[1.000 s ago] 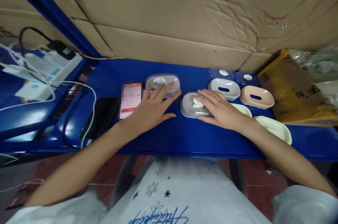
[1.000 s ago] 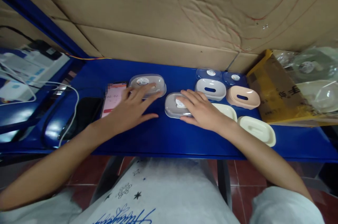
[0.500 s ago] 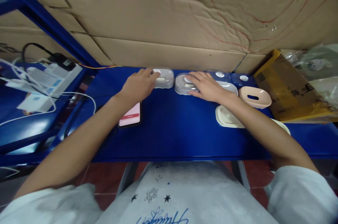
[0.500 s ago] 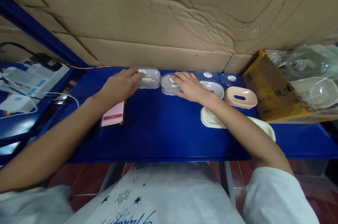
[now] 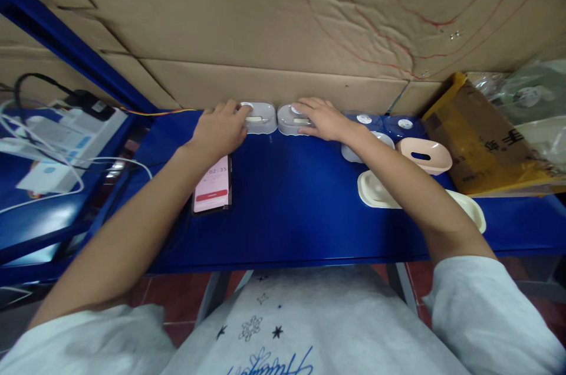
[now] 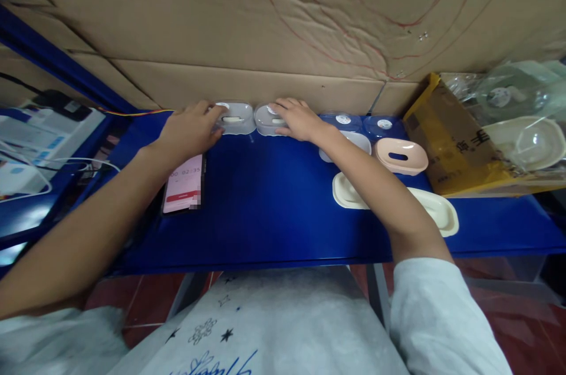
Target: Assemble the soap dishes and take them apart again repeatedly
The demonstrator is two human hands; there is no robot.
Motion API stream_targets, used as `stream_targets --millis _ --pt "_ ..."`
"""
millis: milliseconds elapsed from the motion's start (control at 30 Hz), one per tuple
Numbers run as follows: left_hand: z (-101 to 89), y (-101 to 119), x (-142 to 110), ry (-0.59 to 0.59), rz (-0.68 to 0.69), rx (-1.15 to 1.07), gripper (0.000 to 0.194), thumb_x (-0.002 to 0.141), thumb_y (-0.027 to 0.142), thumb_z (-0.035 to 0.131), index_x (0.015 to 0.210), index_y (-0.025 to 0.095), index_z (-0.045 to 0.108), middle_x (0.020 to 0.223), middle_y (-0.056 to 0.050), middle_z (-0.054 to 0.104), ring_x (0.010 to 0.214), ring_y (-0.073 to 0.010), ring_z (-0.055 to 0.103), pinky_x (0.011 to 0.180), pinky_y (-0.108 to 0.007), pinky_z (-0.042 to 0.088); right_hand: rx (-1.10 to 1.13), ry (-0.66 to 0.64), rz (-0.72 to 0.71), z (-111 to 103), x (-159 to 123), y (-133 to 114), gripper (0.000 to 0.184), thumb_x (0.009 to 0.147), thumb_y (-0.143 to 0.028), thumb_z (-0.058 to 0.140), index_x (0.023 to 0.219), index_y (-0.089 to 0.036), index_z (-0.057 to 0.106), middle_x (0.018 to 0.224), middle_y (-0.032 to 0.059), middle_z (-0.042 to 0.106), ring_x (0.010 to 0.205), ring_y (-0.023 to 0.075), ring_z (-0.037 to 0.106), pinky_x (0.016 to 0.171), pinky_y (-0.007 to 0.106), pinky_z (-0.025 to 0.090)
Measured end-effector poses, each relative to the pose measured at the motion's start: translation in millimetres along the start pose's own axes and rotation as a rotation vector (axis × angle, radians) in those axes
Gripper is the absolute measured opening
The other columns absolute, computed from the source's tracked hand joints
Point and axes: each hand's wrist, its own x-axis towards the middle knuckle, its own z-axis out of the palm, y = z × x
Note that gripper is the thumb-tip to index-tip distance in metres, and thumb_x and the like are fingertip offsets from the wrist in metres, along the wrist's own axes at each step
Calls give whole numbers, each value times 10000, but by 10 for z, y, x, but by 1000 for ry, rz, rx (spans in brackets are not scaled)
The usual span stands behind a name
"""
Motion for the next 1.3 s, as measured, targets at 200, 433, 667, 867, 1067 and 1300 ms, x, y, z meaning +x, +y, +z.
stream_targets --millis 200,433,667,867,1067,1300 --pt "50 308 -123 33 47 25 647 1049 267 569 1674 178 424 1713 -252 446 1541 -491 471 1224 -668 360 78 66 -10 158 195 -32 782 1001 -413 762 1684 -170 467 1752 217 437 1619 398 398 1310 578 291" --pt "-11 465 -171 49 47 -8 679 1058 295 578 1701 180 389 1721 -260 437 1560 -507 455 1228 -683 364 183 98 -74 132 152 -136 979 965 -452 799 1756 -149 309 1830 233 270 1711 364 254 1374 571 233" --pt "-103 837 -772 -202 521 -272 639 1107 405 605 1697 239 425 1729 -176 476 1560 -385 506 1238 -538 444 178 69 -84 -302 -1048 -97 627 1105 -434 549 1650 -126 520 1737 249 454 1607 381 466 1316 604 384" --pt "-123 1581 -899 -147 831 -404 687 1088 378 688 1704 226 425 1772 -187 416 1559 -368 509 1231 -495 446 100 88 3 -490 -1824 -62 470 1115 -345 510 1554 -244 645 1577 132 668 1455 363 639 1206 596 526" --pt "126 2015 -598 -17 949 -345 572 1092 406 686 1606 194 551 1726 -178 496 1542 -364 518 1208 -519 437 28 102 133 -341 -2019 205 515 1076 -383 580 1564 -227 631 1606 175 628 1491 417 599 1194 658 516" --pt "190 1549 -846 37 824 -316 362 1123 424 617 1369 170 690 1510 -180 659 1347 -355 659 1129 -497 506 32 31 189 -148 -2060 313 558 1062 -424 591 1564 -182 626 1641 213 582 1513 426 571 1228 648 484"
